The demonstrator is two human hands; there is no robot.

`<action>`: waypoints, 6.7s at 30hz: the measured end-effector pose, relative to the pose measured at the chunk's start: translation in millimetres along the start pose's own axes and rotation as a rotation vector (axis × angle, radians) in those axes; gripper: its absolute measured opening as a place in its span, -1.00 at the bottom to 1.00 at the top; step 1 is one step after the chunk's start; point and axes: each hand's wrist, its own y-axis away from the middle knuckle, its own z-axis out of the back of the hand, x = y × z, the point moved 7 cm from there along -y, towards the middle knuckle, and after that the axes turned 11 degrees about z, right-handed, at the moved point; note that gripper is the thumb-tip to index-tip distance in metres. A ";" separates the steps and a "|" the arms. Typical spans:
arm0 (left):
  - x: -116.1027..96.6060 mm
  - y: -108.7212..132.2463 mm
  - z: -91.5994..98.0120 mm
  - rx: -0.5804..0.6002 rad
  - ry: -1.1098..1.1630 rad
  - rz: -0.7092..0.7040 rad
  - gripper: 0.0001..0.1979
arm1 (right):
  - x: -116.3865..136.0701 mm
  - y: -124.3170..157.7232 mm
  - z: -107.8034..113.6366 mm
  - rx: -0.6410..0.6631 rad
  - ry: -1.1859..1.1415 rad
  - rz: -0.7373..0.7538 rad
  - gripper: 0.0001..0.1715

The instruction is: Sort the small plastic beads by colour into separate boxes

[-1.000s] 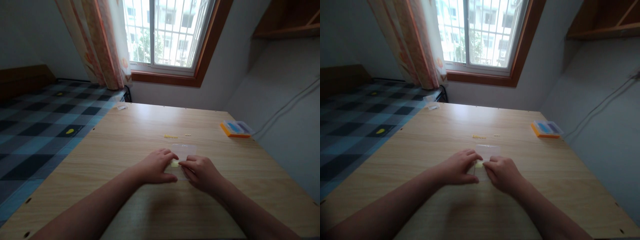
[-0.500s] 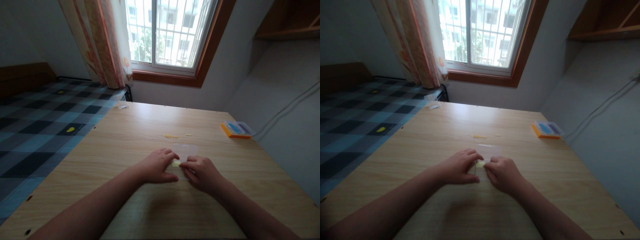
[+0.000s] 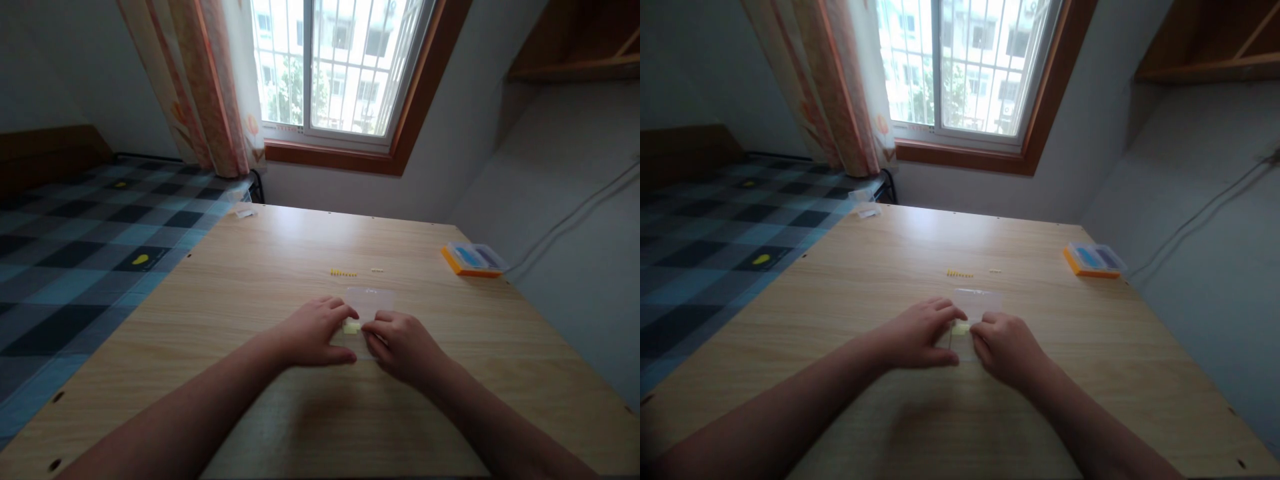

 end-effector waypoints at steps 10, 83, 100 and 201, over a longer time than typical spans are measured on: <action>-0.2 0.3 2.3 -0.008 0.022 0.000 -0.39 | 0.5 -1.3 -0.5 0.007 0.036 0.001 -0.76; 3.8 -2.0 2.7 0.010 0.064 0.053 -0.39 | -4.9 -1.9 9.8 0.065 -0.067 -0.019 -0.78; 4.6 -2.3 1.8 0.017 0.068 0.048 -0.39 | -7.1 7.6 16.5 0.065 -0.093 0.118 -0.65; 3.2 -1.0 -0.5 0.007 0.024 -0.005 -0.39 | -2.3 2.0 3.7 0.053 -0.033 0.055 -0.68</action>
